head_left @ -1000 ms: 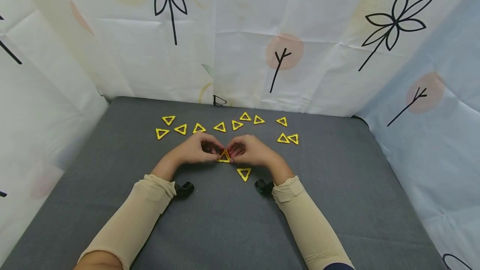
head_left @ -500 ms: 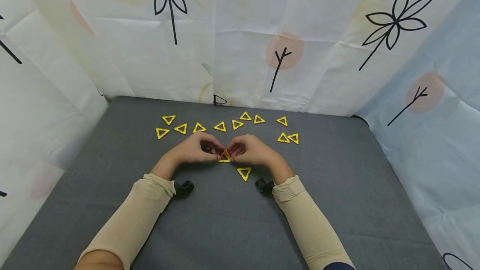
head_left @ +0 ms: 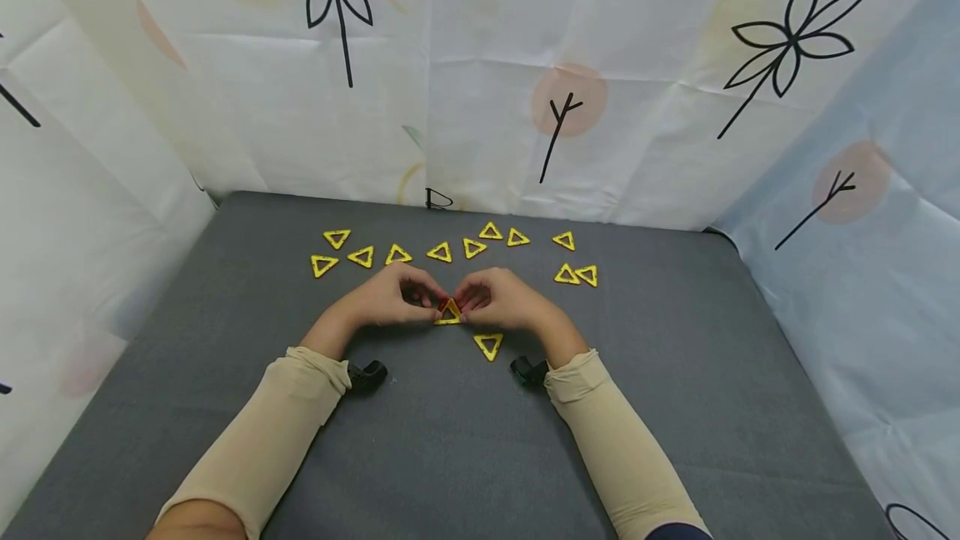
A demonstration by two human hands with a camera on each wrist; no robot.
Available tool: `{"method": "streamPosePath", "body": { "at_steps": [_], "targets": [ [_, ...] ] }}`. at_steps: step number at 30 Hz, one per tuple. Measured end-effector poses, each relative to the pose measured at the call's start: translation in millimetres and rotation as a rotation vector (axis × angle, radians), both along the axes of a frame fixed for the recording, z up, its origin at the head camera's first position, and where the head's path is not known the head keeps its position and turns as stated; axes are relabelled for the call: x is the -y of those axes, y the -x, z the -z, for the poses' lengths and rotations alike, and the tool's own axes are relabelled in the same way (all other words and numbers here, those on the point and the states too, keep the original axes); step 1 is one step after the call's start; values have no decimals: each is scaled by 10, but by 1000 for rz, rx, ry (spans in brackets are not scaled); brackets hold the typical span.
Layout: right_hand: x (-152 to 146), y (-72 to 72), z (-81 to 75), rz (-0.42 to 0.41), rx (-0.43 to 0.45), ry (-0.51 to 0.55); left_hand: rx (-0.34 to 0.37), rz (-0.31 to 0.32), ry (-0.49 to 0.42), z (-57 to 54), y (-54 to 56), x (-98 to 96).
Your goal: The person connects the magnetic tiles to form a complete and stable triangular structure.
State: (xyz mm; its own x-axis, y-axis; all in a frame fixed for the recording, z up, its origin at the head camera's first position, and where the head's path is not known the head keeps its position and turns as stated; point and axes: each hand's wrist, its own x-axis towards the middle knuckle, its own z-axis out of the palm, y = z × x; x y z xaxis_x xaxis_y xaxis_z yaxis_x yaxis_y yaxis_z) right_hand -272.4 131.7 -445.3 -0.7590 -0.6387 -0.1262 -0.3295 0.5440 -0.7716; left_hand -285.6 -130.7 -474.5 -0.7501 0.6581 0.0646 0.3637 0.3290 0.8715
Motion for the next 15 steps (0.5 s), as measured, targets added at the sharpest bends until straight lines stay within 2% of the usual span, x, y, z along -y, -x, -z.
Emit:
{"method": "streamPosePath", "body": {
  "at_steps": [15],
  "targets": [
    [-51,0,-44,-23,32,7,-3,6,-15,21,2,-1]
  ]
}}
